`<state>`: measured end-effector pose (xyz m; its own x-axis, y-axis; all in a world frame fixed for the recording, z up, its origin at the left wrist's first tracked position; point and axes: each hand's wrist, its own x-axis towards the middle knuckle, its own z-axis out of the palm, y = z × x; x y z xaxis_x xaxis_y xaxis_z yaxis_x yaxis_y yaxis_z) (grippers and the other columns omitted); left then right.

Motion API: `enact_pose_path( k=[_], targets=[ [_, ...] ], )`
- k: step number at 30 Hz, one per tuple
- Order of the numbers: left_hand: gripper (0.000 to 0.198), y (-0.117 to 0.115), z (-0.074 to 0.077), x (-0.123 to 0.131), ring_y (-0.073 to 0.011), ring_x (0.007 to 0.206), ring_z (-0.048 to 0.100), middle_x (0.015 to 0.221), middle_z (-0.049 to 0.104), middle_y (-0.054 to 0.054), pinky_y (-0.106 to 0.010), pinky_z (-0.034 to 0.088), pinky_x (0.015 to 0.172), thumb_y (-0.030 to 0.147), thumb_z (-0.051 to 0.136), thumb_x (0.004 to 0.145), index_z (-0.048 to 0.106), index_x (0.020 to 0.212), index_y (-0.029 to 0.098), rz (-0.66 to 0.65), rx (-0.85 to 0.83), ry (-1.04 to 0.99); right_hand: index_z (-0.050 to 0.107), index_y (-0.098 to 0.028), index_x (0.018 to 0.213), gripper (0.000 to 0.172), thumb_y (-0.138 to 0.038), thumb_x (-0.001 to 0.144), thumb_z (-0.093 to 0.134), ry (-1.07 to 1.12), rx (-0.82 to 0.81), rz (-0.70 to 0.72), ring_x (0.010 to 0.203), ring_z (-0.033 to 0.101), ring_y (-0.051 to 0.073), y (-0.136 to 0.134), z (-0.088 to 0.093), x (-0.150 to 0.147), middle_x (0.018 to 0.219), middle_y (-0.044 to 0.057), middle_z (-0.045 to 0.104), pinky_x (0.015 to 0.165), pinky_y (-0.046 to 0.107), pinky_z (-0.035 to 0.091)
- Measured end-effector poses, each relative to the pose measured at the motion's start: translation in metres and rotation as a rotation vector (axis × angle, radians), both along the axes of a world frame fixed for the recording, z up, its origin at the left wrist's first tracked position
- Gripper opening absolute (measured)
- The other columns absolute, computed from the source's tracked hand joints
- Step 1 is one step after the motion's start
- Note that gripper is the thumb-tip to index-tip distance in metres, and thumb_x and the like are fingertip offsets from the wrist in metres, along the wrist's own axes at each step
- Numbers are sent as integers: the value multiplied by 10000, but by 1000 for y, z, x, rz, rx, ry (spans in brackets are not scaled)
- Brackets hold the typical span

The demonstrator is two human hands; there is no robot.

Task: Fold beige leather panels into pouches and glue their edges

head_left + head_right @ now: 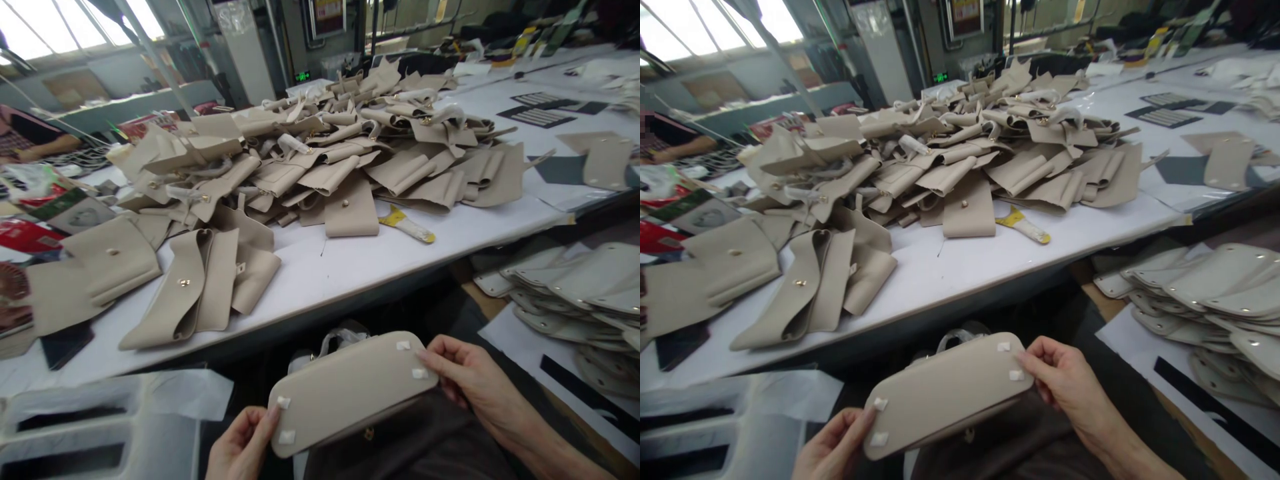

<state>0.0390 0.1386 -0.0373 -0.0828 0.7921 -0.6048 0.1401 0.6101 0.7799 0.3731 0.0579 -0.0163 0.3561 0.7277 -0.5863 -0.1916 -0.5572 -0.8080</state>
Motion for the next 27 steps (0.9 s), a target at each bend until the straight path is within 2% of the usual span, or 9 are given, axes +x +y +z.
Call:
enact_pose_path(
  k=[4,10,14,18,23,27],
  targets=[
    [594,-1,-2,3,-53,497,331,541,426,51,-163,225,461,646,844,518,546,634,144,45,-30,-25,512,-177,696,549,-667,682,760,81,-28,-17,428,342,53,-3,-5,1,504,-65,431,413,192,204],
    [594,-2,15,13,-24,477,220,533,350,79,-167,123,455,630,832,571,478,635,158,51,-51,-61,493,-184,673,540,-626,666,804,210,-57,-90,413,289,48,-5,-14,1,467,-72,390,411,199,171],
    [535,-1,21,15,-27,489,241,541,359,73,-166,151,462,572,816,649,478,637,157,43,-29,-106,495,-184,677,529,-596,657,826,274,-78,-117,410,272,43,-6,-21,2,470,-76,379,404,195,161],
    [545,-2,19,14,-21,471,214,520,332,86,-164,127,457,584,818,635,479,637,157,54,-39,-105,501,-183,683,529,-595,651,831,267,-73,-119,405,280,39,-4,-22,1,471,-77,387,402,190,171],
    [588,-1,14,13,-11,435,217,499,316,98,-153,125,430,617,853,531,499,619,156,69,-57,-78,483,-182,669,521,-592,686,805,220,-28,-95,396,312,39,-1,-12,-2,462,-75,410,403,185,168],
    [592,3,16,14,-16,409,241,476,350,91,-159,155,400,610,878,464,525,598,154,48,-69,-44,489,-184,671,503,-589,701,784,181,-1,-74,375,320,43,1,-9,-3,445,-79,412,387,187,172]
  ],
)
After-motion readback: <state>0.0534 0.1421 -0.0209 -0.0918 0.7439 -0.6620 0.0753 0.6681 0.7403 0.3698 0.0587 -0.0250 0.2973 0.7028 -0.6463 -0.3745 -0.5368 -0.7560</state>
